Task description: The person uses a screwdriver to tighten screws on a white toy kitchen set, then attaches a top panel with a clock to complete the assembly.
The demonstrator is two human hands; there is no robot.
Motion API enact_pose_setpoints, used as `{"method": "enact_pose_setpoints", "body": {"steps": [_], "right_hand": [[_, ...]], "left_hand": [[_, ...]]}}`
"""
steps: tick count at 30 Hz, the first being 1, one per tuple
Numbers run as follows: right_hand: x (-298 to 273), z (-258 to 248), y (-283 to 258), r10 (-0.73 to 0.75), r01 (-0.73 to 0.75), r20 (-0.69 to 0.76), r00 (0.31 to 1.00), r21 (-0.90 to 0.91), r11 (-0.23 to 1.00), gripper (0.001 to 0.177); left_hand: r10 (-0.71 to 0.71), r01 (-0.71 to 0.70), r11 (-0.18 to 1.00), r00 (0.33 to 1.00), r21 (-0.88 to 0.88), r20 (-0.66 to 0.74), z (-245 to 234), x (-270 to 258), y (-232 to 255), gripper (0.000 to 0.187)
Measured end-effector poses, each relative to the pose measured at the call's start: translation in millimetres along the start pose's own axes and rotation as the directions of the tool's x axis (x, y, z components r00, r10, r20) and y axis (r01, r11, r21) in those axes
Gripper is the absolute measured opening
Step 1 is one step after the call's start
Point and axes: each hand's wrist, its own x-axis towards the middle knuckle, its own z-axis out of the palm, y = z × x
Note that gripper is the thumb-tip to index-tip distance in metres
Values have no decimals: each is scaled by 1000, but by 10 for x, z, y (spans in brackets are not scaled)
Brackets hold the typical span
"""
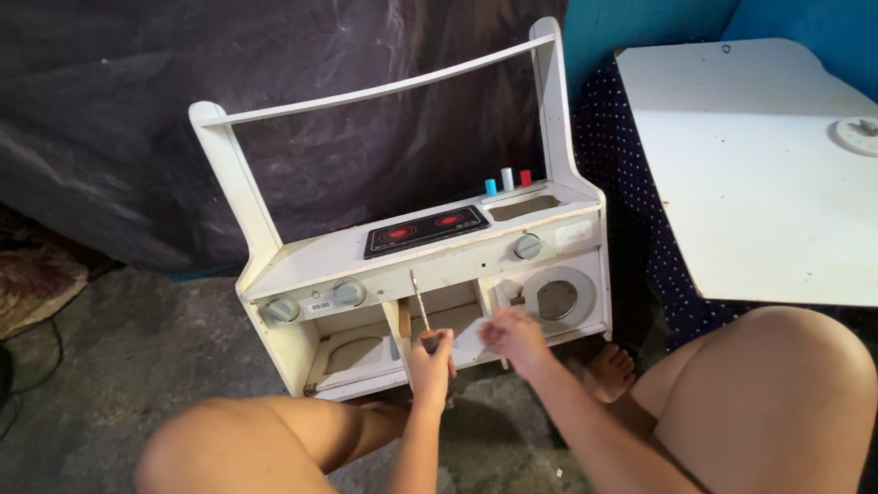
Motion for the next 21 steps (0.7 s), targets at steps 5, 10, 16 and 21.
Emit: {"method": "enact_pose_setpoints", "body": {"steps": [5,10,16,21], "right_hand": [[207,-41,-200,-372,247,-258,892,-413,877,25],[-111,520,-324,-798,259,125,589,-965,40,28],[-366,1022,-484,-799,174,304,518,-952,-250,35],[-285,984,-518,-814,197,332,477,-943,-269,22]], "left_hand": [[80,-77,997,959,22,-272,11,-83,54,19],[216,-215,975,889,49,-405,85,-49,114,21],[39,-137,973,888,-184,-458,364,315,266,33],[-75,-135,905,882,-403,-465,511,576,286,36]]}}
